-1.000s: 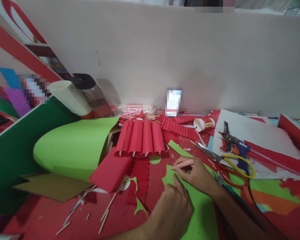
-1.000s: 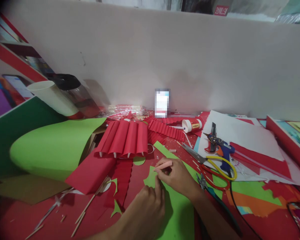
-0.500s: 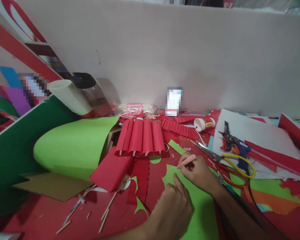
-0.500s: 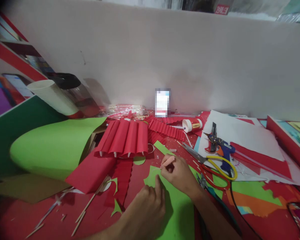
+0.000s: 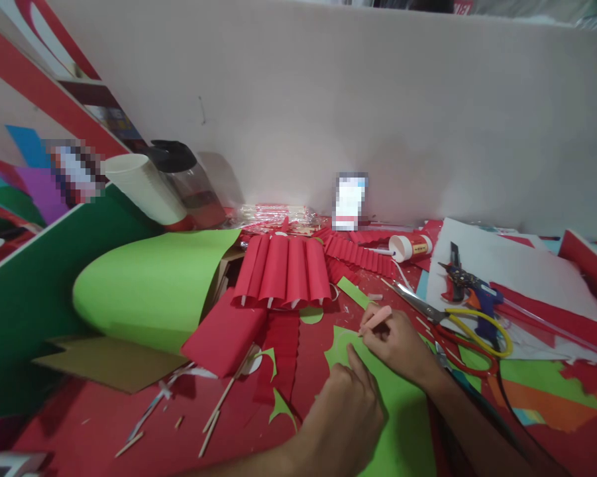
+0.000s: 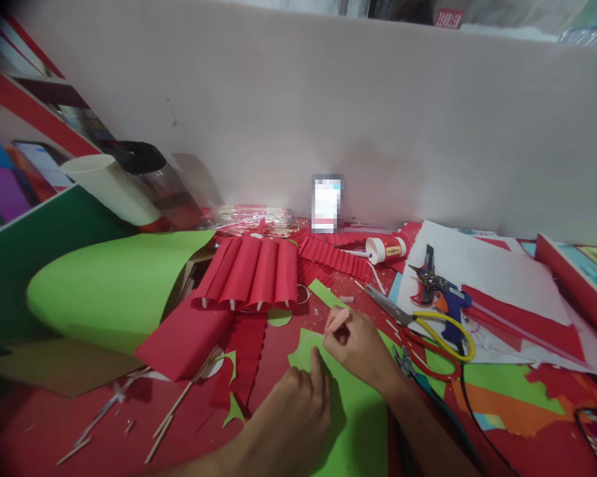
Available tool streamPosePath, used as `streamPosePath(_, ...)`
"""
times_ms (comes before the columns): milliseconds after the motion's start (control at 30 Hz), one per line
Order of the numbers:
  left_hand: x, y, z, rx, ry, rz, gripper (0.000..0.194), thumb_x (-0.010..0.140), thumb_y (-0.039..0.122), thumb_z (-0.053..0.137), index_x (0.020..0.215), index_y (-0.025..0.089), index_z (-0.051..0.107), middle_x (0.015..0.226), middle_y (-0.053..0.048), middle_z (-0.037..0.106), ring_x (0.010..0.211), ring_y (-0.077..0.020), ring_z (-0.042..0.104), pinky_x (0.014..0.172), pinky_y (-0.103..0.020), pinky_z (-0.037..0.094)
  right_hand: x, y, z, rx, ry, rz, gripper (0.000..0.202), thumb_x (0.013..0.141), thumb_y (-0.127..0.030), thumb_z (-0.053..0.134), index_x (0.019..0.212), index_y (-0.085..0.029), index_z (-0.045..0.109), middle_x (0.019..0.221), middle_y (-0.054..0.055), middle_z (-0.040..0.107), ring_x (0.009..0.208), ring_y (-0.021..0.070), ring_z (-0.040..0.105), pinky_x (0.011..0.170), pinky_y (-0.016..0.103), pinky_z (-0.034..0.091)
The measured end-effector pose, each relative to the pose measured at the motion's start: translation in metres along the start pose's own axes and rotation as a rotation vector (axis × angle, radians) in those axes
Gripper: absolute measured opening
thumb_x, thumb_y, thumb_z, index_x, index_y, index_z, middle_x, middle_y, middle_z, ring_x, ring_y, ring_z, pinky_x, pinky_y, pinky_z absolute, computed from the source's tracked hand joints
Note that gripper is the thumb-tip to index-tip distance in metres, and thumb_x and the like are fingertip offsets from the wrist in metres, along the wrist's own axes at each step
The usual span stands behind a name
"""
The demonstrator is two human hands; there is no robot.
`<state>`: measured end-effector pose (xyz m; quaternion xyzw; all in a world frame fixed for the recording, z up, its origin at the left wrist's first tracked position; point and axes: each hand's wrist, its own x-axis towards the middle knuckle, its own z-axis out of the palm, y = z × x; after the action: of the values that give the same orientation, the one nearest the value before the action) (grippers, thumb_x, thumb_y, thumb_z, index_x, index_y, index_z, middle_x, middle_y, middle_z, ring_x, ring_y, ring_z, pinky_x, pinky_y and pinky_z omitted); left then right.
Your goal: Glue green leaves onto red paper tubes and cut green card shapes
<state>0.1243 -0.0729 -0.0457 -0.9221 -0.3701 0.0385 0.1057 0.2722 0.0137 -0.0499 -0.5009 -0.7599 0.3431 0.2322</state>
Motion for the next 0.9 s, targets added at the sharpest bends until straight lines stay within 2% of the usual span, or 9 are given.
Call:
streamPosePath(133, 0.0003, 0.0000, -0.0024, -0.010, -0.011, -0.010, 0.044, 0.091, 0.028, 0.051, 0.119, 0.001, 0.071, 0.116, -0.032, 0.069, 0.053, -0.0222, 0.062, 0.042, -0.033, 0.035, -0.0005, -0.0034, 0.0016, 0.087, -0.016, -0.002, 0.012, 0.085, -0.014, 0.059, 0.077, -0.019, 0.066, 0.075, 0.000, 0.068, 0.067, 0.0155, 0.062, 0.059, 0.024, 0.045)
streamPosePath(300, -0.0005, 0.0009, -0.0046, -0.015, -0.001, -0.018, 0.043, 0.091, 0.029, 0.053, 0.119, 0.002, 0.071, 0.114, -0.032, 0.070, 0.054, -0.0235, 0.063, 0.041, -0.033, 0.034, -0.0016, -0.0086, 0.0040, 0.188, -0.120, 0.014, 0.015, 0.084, -0.010, 0.060, 0.085, -0.020, 0.073, 0.083, 0.000, 0.073, 0.076, 0.0156, 0.068, 0.062, 0.022, 0.048)
streamPosePath(500, -0.0011, 0.0028, -0.0030, -0.008, -0.007, -0.025, 0.042, 0.092, 0.029, 0.052, 0.117, 0.002, 0.072, 0.112, -0.032, 0.070, 0.053, -0.0229, 0.061, 0.040, -0.034, 0.031, -0.0011, -0.0073, 0.0044, 0.211, -0.113, 0.018, 0.016, 0.085, -0.011, 0.062, 0.087, -0.020, 0.075, 0.087, 0.000, 0.075, 0.080, 0.0159, 0.070, 0.066, 0.021, 0.052)
streamPosePath(567, -0.0009, 0.0033, -0.0023, 0.002, -0.003, -0.028, 0.041, 0.093, 0.028, 0.050, 0.117, 0.002, 0.072, 0.103, -0.030, 0.072, 0.052, -0.0224, 0.060, 0.040, -0.034, 0.031, -0.0010, -0.0069, 0.0050, 0.215, -0.123, 0.009, 0.016, 0.085, -0.012, 0.062, 0.088, -0.020, 0.076, 0.091, 0.001, 0.076, 0.082, 0.0165, 0.071, 0.068, 0.022, 0.052)
streamPosePath(633, -0.0007, 0.0031, -0.0018, 0.005, -0.006, -0.025, 0.041, 0.093, 0.026, 0.049, 0.118, 0.002, 0.071, 0.085, -0.023, 0.073, 0.052, -0.0237, 0.059, 0.040, -0.034, 0.031, -0.0011, -0.0069, 0.0060, 0.211, -0.136, -0.002, 0.017, 0.085, -0.012, 0.063, 0.088, -0.020, 0.077, 0.092, 0.001, 0.076, 0.083, 0.0166, 0.071, 0.070, 0.022, 0.053)
streamPosePath(733, -0.0006, 0.0021, -0.0015, -0.007, -0.018, -0.012, 0.042, 0.093, 0.026, 0.050, 0.120, 0.002, 0.070, 0.066, -0.015, 0.067, 0.054, -0.0253, 0.059, 0.040, -0.034, 0.032, -0.0015, -0.0067, 0.0073, 0.198, -0.139, -0.005, 0.018, 0.084, -0.011, 0.063, 0.087, -0.021, 0.078, 0.091, 0.001, 0.077, 0.082, 0.0167, 0.071, 0.070, 0.023, 0.053)
streamPosePath(800, -0.0006, 0.0019, -0.0014, -0.010, -0.021, -0.006, 0.042, 0.093, 0.027, 0.051, 0.120, 0.002, 0.070, 0.069, -0.017, 0.068, 0.054, -0.0248, 0.059, 0.041, -0.033, 0.033, -0.0019, -0.0069, 0.0073, 0.200, -0.131, -0.002, 0.017, 0.084, -0.012, 0.064, 0.087, -0.021, 0.078, 0.092, 0.001, 0.077, 0.083, 0.0172, 0.072, 0.070, 0.023, 0.054)
streamPosePath(900, -0.0005, 0.0020, -0.0020, -0.013, -0.015, -0.013, 0.042, 0.093, 0.030, 0.053, 0.118, 0.001, 0.070, 0.086, -0.024, 0.072, 0.058, -0.0251, 0.063, 0.042, -0.033, 0.036, -0.0018, -0.0086, 0.0035, 0.224, -0.124, -0.004, 0.015, 0.088, -0.018, 0.065, 0.089, -0.021, 0.079, 0.093, 0.003, 0.078, 0.085, 0.0181, 0.072, 0.070, 0.024, 0.055)
